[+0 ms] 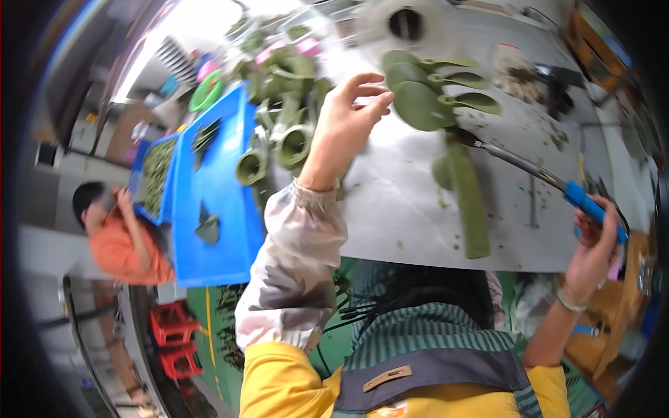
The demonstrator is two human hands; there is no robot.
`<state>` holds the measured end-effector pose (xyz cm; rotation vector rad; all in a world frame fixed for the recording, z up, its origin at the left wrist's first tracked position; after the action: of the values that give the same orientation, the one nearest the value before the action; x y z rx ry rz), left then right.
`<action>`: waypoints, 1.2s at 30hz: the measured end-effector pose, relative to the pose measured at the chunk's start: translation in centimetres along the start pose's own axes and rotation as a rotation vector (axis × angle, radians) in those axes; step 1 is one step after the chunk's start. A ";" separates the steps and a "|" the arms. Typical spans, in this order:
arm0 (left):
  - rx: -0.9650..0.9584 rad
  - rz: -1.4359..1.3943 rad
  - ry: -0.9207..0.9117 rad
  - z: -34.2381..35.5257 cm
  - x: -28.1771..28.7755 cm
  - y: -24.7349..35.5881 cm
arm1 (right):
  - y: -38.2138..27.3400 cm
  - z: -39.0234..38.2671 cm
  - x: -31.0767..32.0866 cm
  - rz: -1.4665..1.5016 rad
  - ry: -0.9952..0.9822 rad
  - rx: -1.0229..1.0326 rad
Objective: The person uses a soldering iron to melt and join components on green plastic propellers at a workbench, handling individual propellers from a tray and organized rows on the floor.
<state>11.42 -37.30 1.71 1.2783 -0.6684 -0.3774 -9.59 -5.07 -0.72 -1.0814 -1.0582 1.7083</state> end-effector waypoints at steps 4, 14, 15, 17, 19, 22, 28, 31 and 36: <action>-0.078 0.245 0.335 -5.6 10.0 0.1 | 0.7 0.3 0.6 -0.012 -0.035 -0.072; 0.722 0.842 0.861 -28.6 42.2 -17.8 | 0.4 0.2 -0.7 -0.017 -0.160 -0.065; 0.694 0.838 0.829 -27.2 40.6 -18.7 | 0.0 0.1 -0.4 -0.040 -0.140 -0.056; 0.600 0.797 0.889 -25.7 38.5 -19.5 | -0.5 -0.1 -0.4 -0.062 -0.117 -0.043; 0.629 0.661 0.869 -26.0 38.2 -18.8 | -0.8 -0.4 -0.6 -0.031 -0.082 -0.049; 0.557 0.514 0.801 -25.7 37.5 -16.9 | -1.1 -0.6 -0.3 -0.069 -0.099 -0.035; 0.045 0.612 0.873 -22.9 33.4 -6.1 | -1.8 -1.2 -0.7 0.041 -0.081 -0.117; -0.033 0.176 0.691 -17.6 21.6 -0.3 | -2.1 -1.7 -1.0 0.074 -0.096 -0.100; 0.137 -0.044 0.255 -11.5 5.8 1.7 | -2.6 -2.4 -0.6 0.086 -0.098 -0.041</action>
<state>23.09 -31.70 3.14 1.4448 -0.4558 -0.2016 -6.70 -4.31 1.19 -1.0924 -1.1262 1.8311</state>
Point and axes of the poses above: each hand's wrist, its own z-axis towards the middle knuckle, its own x-axis out of the back of the hand, y = z × x, the point moved 2 cm from there along z, towards the middle knuckle, and after that the axes turned 2 degrees about y, right-handed, at the moved point
